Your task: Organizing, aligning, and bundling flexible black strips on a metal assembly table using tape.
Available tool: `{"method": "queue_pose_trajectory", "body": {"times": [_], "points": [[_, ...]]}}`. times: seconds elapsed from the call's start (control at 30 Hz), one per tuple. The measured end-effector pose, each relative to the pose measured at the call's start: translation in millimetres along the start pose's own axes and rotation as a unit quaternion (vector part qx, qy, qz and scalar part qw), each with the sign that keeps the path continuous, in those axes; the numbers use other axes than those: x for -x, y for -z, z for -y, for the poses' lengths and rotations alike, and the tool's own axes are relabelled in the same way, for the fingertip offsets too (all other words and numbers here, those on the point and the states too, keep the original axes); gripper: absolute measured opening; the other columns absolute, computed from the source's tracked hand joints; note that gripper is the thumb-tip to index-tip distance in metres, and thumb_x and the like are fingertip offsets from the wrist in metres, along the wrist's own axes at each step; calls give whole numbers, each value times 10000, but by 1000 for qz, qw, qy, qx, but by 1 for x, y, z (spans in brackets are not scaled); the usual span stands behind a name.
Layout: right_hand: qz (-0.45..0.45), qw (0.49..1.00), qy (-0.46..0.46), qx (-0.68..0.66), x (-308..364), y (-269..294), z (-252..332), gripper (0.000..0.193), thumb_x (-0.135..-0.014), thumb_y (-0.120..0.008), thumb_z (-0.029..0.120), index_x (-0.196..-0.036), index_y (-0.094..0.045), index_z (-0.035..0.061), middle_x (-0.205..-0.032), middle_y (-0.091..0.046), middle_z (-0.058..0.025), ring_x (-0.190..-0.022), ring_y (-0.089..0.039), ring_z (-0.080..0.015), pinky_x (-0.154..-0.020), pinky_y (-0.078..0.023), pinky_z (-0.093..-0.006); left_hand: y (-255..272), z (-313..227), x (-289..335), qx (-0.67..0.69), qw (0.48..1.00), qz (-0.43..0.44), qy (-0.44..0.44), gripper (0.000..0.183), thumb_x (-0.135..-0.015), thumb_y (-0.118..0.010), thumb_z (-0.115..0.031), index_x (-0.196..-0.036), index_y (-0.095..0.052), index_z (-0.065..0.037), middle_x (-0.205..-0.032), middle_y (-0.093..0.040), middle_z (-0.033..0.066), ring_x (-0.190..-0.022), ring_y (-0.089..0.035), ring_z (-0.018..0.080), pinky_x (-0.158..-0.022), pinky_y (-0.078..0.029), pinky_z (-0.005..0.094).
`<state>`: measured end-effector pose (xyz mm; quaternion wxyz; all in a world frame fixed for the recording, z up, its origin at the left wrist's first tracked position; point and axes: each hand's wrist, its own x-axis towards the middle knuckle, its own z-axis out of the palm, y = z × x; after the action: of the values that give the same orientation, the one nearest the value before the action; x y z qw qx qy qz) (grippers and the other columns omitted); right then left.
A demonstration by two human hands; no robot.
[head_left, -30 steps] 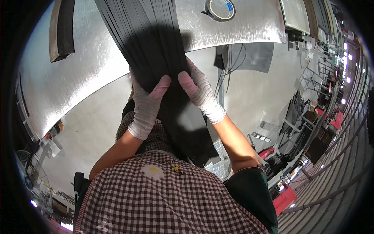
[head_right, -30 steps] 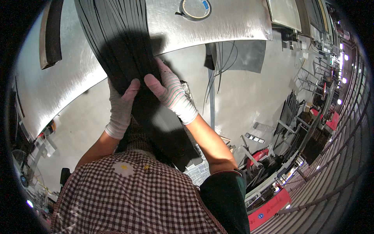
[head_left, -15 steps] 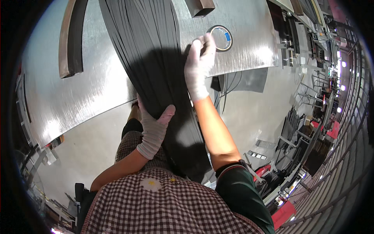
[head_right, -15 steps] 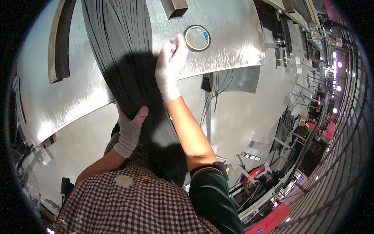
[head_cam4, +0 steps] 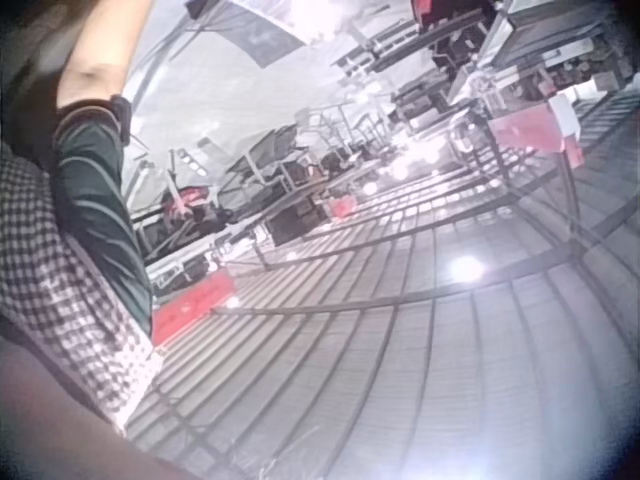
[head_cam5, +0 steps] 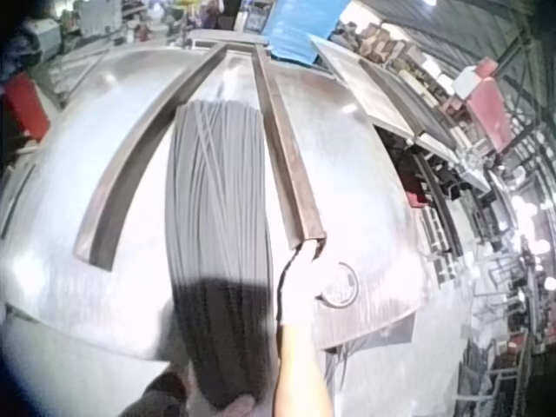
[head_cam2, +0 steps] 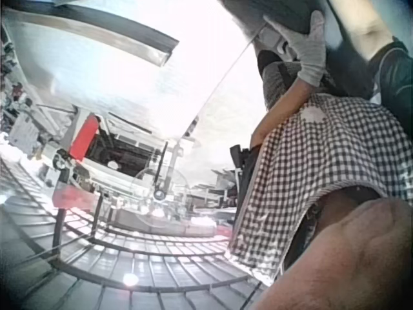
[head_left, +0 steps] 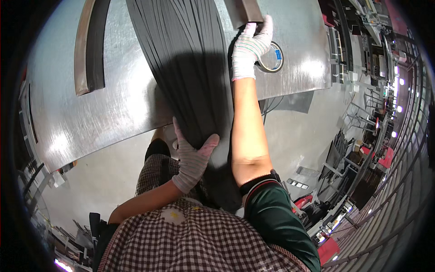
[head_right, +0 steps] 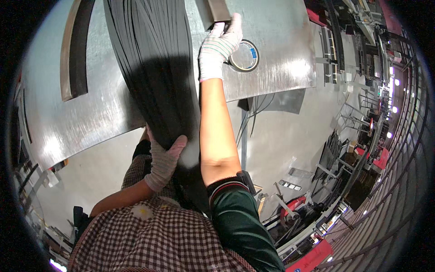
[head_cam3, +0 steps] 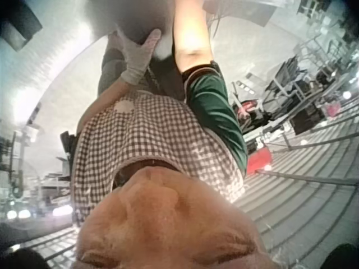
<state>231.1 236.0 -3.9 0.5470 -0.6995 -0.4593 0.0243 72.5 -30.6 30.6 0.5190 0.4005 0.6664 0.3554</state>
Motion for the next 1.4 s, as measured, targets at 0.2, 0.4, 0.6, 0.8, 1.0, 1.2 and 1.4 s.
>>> {"method": "queue_pose_trajectory", "body": {"times": [0.2,0.4,0.6,0.8,1.0,1.2,1.4], "points": [[39,998,52,13,-1,8,5,192,-852,-589,75,-1016,-678,29,-915,-662,-164,-936,-600,-347,-863,-476,-461,-2,-16,-4,162,986,21,16,1215,-721,-890,-278,-1554,-31,-72,-1258,-530,195,-1093,-570,246,-947,-506,343],[123,986,29,112,14,51,24,135,-768,-625,146,-833,-704,57,-779,-669,-155,-763,-635,-327,-739,-501,-420,3,-19,-4,133,989,20,67,1221,-720,-889,-296,-1555,-22,-89,-1288,-537,186,-1110,-571,239,-971,-487,321],[226,966,-30,120,25,99,32,127,-741,-660,166,-808,-696,65,-735,-658,-143,-700,-634,-315,-693,-505,-405,0,-7,-4,101,993,24,53,1240,-716,-887,-340,-1559,-9,-99,-1325,-511,184,-1097,-552,231,-967,-469,315],[244,962,4,122,54,138,39,138,-739,-701,202,-774,-666,74,-739,-626,-140,-718,-609,-316,-684,-484,-408,1,-7,-3,108,992,39,46,1230,-726,-871,-386,-1554,-14,-81,-1352,-504,215,-1159,-558,264,-970,-463,313],[271,940,-199,-64,90,189,38,300,-892,-677,121,-1157,-671,-20,-973,-721,-105,-828,-657,-135,-779,-526,-272,3,-7,-3,63,996,44,55,1196,-742,-845,-435,-1555,-42,-82,-1357,-511,220,-1191,-558,291,-1003,-450,312],[424,890,-161,-29,149,259,55,412,-985,-530,164,-1373,-530,28,-1215,-644,-154,-1098,-596,-277,-970,-449,-342,4,-1,-3,115,992,46,25,1042,-841,-781,-369,-1553,-84,-67,-1403,-450,202,-1231,-504,268,-1038,-432,329],[461,878,-117,-50,154,233,46,546,-1030,-431,273,-1499,-331,13,-1331,-543,-244,-1225,-535,-344,-1052,-386,-406,2,3,-7,135,991,5,-2,849,-918,-704,-307,-1534,-187,-36,-1388,-450,164,-1211,-497,228,-1037,-423,325]]}}
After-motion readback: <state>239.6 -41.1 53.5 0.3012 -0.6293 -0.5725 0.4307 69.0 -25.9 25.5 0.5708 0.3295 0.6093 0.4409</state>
